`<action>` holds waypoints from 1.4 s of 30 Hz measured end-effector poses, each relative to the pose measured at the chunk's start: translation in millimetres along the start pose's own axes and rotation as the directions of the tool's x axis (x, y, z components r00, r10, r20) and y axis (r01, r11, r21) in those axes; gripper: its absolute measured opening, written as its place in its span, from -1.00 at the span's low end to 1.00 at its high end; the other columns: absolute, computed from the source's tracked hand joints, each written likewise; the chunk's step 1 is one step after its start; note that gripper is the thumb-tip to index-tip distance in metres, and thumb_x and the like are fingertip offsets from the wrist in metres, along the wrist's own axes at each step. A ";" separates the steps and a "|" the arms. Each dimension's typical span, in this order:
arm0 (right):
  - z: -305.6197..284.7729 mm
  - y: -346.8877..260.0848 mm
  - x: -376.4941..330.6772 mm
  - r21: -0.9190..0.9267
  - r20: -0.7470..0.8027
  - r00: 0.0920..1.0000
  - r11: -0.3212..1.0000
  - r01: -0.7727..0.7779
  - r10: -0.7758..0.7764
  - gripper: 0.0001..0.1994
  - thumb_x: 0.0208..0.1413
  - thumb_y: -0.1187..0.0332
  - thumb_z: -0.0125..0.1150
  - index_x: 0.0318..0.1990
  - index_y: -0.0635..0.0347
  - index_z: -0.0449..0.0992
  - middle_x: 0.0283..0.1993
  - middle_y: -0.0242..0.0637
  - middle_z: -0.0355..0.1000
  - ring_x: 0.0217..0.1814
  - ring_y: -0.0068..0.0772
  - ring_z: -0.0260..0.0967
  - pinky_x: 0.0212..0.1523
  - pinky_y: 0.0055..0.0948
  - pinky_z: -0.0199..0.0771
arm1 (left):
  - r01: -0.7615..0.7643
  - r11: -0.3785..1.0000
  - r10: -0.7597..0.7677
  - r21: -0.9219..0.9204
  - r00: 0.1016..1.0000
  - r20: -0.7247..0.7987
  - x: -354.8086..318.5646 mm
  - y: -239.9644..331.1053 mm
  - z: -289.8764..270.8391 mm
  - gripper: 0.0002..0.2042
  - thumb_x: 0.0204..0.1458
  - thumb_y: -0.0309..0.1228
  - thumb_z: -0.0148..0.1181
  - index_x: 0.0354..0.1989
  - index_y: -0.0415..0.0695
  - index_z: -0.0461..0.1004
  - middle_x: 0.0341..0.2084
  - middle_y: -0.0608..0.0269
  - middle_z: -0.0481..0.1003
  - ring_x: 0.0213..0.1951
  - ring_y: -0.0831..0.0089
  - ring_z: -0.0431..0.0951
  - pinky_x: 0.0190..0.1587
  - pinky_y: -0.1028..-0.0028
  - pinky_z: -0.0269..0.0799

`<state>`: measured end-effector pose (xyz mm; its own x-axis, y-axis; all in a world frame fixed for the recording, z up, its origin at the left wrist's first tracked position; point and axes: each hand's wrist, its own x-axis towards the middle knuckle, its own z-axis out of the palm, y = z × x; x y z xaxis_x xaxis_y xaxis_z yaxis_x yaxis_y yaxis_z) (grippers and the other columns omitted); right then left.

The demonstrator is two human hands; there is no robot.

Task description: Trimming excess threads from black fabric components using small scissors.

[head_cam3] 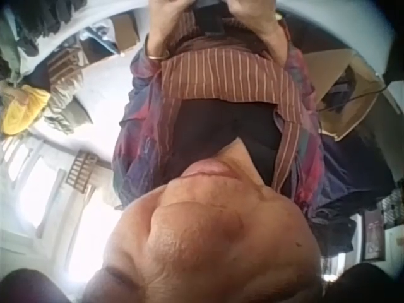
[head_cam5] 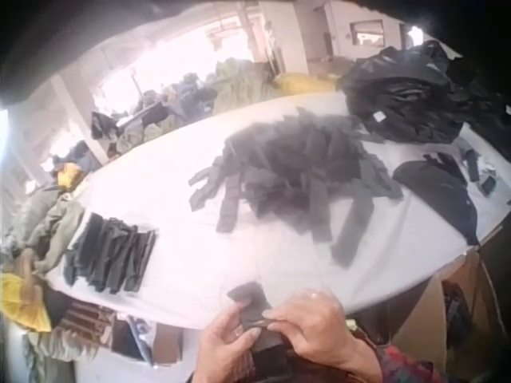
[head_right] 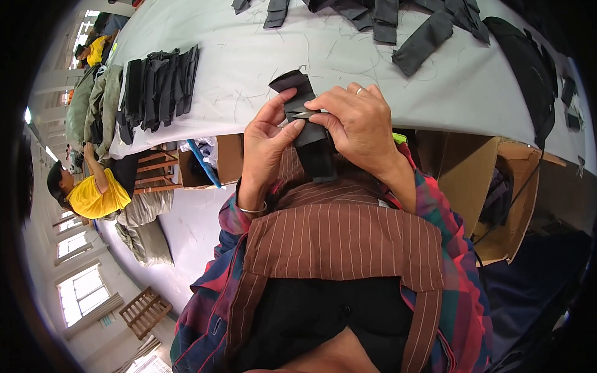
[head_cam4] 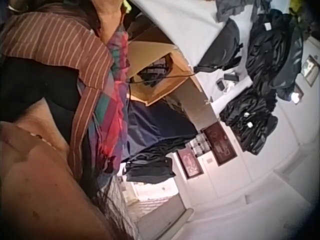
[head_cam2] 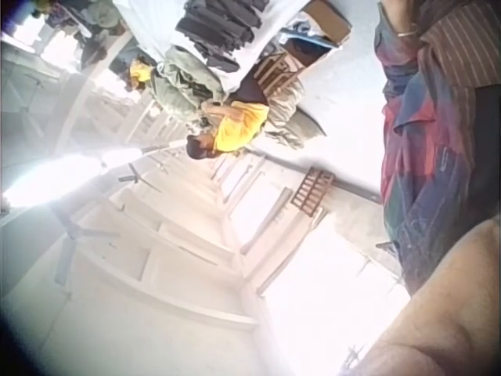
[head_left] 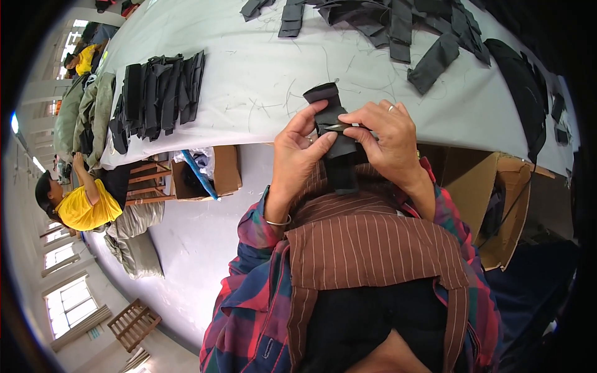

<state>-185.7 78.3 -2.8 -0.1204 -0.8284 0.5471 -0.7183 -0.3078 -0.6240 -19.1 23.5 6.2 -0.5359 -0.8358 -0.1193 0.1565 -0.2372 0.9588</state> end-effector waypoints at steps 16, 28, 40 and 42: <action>4.5 -1.0 -0.4 0.081 -0.044 0.998 0.996 -0.044 0.048 -0.90 -0.09 0.35 0.31 -0.38 0.03 0.54 -0.48 -0.44 0.45 -0.48 -0.34 0.28 -0.37 -0.39 0.16 | 0.023 1.000 -0.023 -0.003 1.000 -0.011 -0.9 -2.4 -3.2 -0.55 0.02 -0.66 0.19 0.13 -0.37 0.31 -0.04 0.11 0.44 -0.06 0.51 0.45 -0.02 0.55 0.43; 1.4 -8.2 -8.8 0.096 0.135 0.991 0.995 -0.004 -0.009 -0.86 -0.11 0.34 0.33 -0.38 0.07 0.52 -0.43 -0.44 0.47 -0.44 -0.32 0.34 -0.37 -0.37 0.20 | 0.030 0.995 -0.043 -0.098 0.989 -0.142 3.0 -1.9 -9.7 -0.65 0.02 -0.64 0.16 0.03 -0.34 0.39 -0.14 0.14 0.49 -0.15 0.55 0.47 -0.08 0.57 0.41; -0.1 -10.4 -8.1 0.022 0.171 0.985 0.999 0.025 -0.029 -0.86 -0.13 0.33 0.35 -0.40 0.04 0.52 -0.47 -0.46 0.46 -0.48 -0.35 0.32 -0.40 -0.38 0.18 | 0.048 0.991 -0.067 -0.129 0.987 -0.146 0.0 -2.9 -10.1 -0.66 0.00 -0.67 0.13 0.01 -0.34 0.40 -0.16 0.16 0.48 -0.19 0.56 0.48 -0.13 0.57 0.43; -0.3 -6.9 -7.0 0.138 0.071 0.997 0.989 -0.050 0.041 -0.88 -0.10 0.35 0.33 -0.38 0.07 0.53 -0.49 -0.39 0.45 -0.50 -0.30 0.32 -0.41 -0.37 0.24 | 0.048 0.991 -0.068 -0.128 0.986 -0.153 -2.2 -1.3 -11.1 -0.64 -0.03 -0.70 0.08 0.01 -0.35 0.40 -0.16 0.17 0.47 -0.20 0.57 0.48 -0.13 0.57 0.44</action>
<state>-180.1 86.4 -2.1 -0.1008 -0.8711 0.4807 -0.6096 -0.3277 -0.7217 -8.9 20.1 2.3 -0.4121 -0.8836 -0.2222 0.2352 -0.3388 0.9110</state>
